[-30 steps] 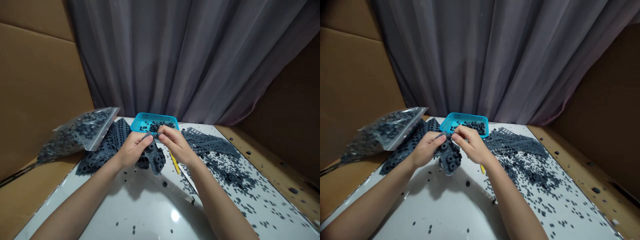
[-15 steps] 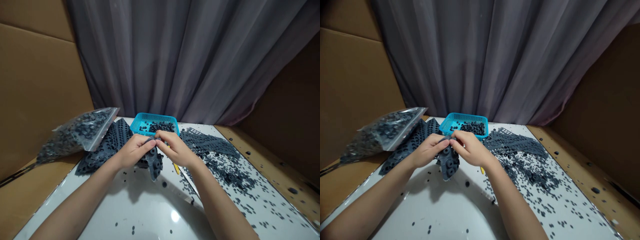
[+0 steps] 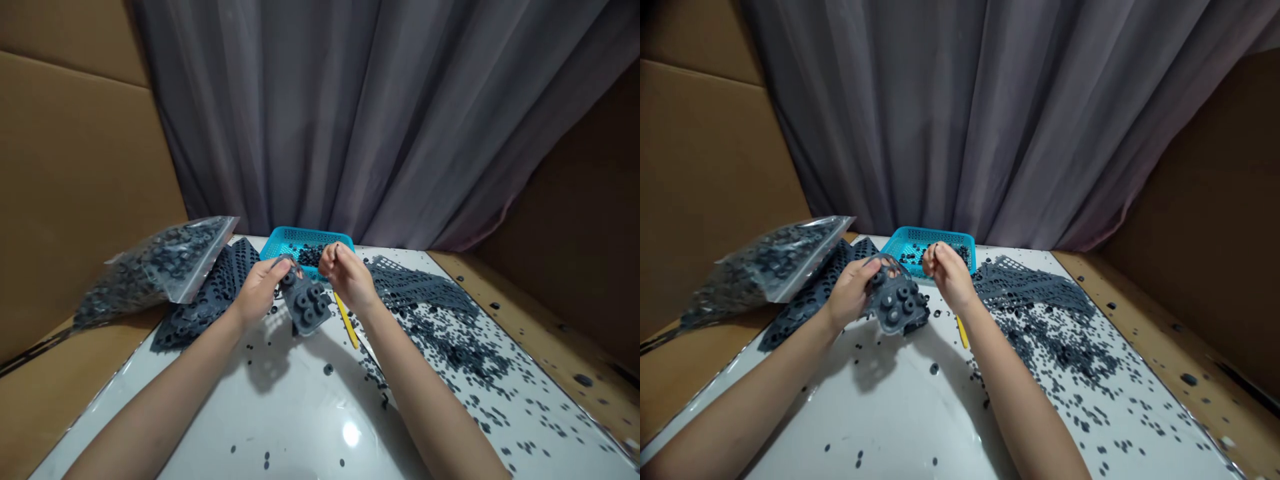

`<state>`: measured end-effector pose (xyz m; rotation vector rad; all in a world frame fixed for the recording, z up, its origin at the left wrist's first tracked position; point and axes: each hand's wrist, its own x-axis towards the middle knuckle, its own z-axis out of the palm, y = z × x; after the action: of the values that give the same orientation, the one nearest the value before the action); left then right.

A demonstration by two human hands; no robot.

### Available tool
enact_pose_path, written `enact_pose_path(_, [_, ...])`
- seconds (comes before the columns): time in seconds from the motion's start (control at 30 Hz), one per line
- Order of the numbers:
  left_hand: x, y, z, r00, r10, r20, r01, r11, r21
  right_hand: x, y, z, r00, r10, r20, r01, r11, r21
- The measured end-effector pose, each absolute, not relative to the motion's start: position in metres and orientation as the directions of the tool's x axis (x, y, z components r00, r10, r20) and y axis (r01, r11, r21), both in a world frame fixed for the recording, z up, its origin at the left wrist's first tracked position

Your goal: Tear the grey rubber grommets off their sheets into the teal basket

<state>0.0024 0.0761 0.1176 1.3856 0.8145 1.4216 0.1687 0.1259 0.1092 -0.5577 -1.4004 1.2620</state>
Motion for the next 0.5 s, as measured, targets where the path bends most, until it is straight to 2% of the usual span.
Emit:
enact_pose_path(0.07, [0.0,0.08,0.116,0.097,0.944,0.316,-0.1,-0.306,0.947,0.178,0.154,0.096,-0.17,0.916,0.363,0.0,0.368,-0.93])
enact_pose_path(0.1, [-0.001,0.082,0.116,0.102,0.947,0.304,-0.051,-0.3,0.953,0.182,0.17,0.089,-0.133,0.928,0.348,0.089,0.361,-0.928])
enact_pose_path(0.3, [-0.001,0.086,0.114,0.128,0.952,0.278,0.291,-0.304,0.907,0.186,0.247,0.06,-0.121,0.952,0.282,0.376,0.307,-0.874])
enact_pose_path(0.4, [-0.002,0.089,0.11,0.113,0.954,0.277,0.353,-0.299,0.887,0.18,0.254,0.057,-0.163,0.952,0.26,0.469,0.307,-0.828])
enact_pose_path(0.5, [-0.002,0.091,0.107,0.09,0.961,0.262,0.343,-0.277,0.898,0.178,0.238,0.068,-0.206,0.934,0.291,0.507,0.356,-0.785])
